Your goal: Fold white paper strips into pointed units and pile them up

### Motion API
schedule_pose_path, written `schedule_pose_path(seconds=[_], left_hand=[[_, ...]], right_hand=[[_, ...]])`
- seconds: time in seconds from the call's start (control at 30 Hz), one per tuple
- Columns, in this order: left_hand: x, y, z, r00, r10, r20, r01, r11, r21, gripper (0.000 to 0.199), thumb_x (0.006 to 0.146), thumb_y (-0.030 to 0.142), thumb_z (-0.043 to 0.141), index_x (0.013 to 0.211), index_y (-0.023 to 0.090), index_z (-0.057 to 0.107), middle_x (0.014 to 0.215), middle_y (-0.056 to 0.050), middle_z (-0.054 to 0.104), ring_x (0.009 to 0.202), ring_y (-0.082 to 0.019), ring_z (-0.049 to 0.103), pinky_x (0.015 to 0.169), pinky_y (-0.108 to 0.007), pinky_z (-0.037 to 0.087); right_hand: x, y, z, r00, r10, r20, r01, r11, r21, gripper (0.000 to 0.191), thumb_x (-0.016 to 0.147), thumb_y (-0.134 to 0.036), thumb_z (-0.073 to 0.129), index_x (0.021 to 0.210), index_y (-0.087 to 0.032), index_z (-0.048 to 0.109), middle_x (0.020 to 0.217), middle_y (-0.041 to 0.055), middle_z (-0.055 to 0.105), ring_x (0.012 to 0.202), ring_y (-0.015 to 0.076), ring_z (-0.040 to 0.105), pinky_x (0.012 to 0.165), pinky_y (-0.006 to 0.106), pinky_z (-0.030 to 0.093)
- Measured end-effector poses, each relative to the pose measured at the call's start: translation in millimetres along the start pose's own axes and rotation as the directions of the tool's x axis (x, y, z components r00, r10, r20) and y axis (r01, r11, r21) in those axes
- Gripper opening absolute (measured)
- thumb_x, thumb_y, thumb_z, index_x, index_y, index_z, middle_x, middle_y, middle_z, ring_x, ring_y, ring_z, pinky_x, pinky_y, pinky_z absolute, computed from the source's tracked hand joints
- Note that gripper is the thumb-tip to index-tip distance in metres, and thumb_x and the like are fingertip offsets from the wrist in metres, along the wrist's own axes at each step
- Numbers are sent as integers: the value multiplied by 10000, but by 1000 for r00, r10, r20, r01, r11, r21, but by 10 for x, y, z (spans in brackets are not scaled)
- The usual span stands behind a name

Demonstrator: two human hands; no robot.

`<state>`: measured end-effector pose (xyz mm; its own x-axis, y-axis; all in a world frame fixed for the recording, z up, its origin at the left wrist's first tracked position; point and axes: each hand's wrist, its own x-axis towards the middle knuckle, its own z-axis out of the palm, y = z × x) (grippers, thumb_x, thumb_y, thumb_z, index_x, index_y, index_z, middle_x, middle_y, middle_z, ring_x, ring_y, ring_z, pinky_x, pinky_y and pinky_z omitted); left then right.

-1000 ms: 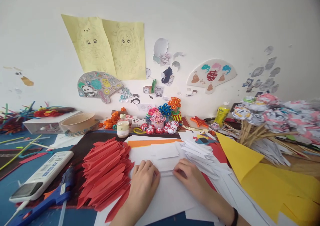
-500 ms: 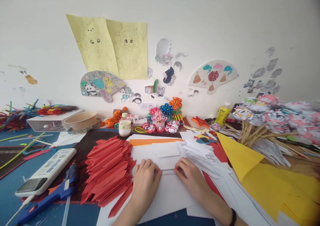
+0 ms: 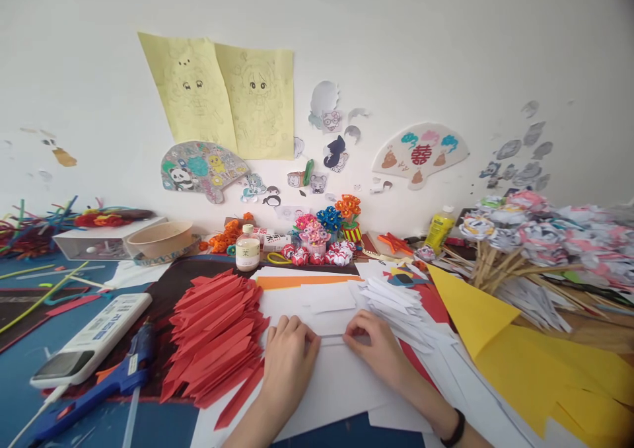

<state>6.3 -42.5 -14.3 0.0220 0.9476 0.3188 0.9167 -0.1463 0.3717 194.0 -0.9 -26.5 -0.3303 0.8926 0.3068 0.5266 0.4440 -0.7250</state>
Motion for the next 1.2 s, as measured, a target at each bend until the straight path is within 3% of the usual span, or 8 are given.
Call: schedule_pose_path(seconds=[0.2,0.47,0.63,0.8,0.97,1.2], left_hand=[[-11,19,7,1000,7,-25,-6,999,40,184,840,220,510,683,203,605,762,-25,609,824,-222,511,712,-348,302],[-26,71,-24,997,-71,-9,71,995,76,130,821,236,544,708,202,599,830,-20,585,863,-213,488,723,-326,291],[-18,66,-64,997,-75,-29,77,996,55,27,797,212,582,814,214,603,868,-13,567,877,-212,473,745,-326,294],[-37,29,-43,996,77,-37,-76,996,38,221,839,137,525,927,297,649,889,-10,551,845,-194,460,714,-328,283],[-47,-32,36,964,267,-15,-266,963,44,402,879,100,483,1024,428,665,839,-18,529,812,-183,435,685,-330,269],[-7,-48,72,916,400,41,-402,913,65,415,871,158,551,1078,513,609,818,-1,511,781,-172,408,659,-319,246]], right_hand=[[2,4,38,1000,6,-24,-6,1000,3,106,735,-98,581,674,-181,607,742,20,581,730,182,558,675,286,437],[-20,11,32,995,64,-82,-62,998,28,130,683,-134,612,715,-201,506,700,-14,543,676,167,514,634,272,417],[-8,12,22,993,89,-81,-87,996,27,179,662,-121,587,704,-210,437,677,-32,516,647,152,493,602,255,389],[17,12,23,992,101,-74,-102,995,-1,179,646,-115,574,690,-210,429,664,-35,511,631,147,484,584,251,369],[40,19,19,993,107,-42,-107,994,-12,185,628,-108,571,692,-211,432,658,-36,511,627,149,485,575,249,364],[20,38,23,995,84,-49,-84,996,-2,153,635,-105,560,709,-207,474,673,-26,508,658,162,505,604,265,385]])
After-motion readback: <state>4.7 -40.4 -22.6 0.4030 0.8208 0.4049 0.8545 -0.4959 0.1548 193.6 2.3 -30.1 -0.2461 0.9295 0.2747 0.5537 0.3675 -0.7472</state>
